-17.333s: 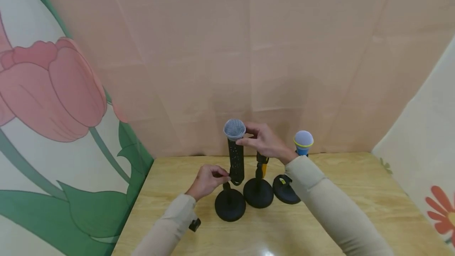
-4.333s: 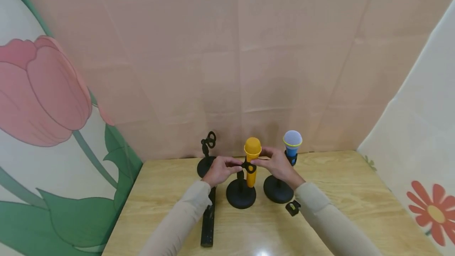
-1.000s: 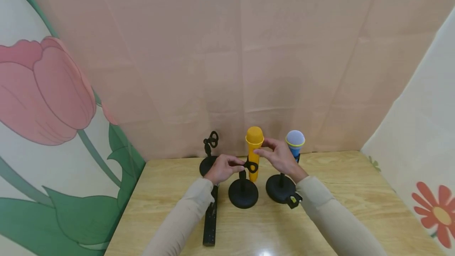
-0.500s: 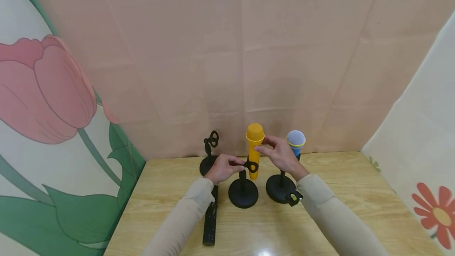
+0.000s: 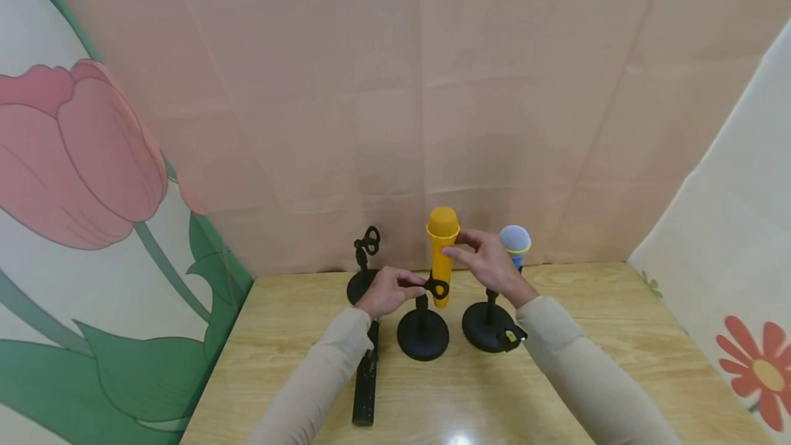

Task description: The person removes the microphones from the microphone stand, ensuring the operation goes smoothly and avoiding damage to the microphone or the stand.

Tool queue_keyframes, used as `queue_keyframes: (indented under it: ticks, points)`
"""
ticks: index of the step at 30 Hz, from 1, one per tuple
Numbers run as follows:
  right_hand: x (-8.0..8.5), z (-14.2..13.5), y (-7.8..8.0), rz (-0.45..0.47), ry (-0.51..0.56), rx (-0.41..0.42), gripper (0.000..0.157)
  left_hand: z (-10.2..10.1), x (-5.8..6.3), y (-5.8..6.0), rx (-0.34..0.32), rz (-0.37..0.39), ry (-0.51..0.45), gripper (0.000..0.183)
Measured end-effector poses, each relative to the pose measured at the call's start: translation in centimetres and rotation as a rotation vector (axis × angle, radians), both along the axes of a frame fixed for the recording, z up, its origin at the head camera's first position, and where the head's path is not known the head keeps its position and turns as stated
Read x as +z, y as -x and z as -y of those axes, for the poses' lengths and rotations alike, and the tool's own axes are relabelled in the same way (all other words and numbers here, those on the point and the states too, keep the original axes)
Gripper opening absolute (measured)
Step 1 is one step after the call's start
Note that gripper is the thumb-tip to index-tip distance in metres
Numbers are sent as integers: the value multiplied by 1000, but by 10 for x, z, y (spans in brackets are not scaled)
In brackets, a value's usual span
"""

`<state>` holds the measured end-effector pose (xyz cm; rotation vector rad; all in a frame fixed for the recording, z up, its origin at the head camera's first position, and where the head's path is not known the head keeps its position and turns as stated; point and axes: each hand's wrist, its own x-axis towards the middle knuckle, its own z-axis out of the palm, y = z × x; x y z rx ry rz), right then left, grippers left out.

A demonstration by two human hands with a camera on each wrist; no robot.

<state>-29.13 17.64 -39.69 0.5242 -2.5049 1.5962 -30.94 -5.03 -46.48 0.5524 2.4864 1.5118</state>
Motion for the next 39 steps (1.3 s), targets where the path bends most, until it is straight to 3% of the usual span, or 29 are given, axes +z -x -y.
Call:
queue_keyframes:
  ticks: [39]
  points:
    - [41, -3, 2, -104, 34, 4, 38, 0, 0, -2, -11, -20, -11, 11]
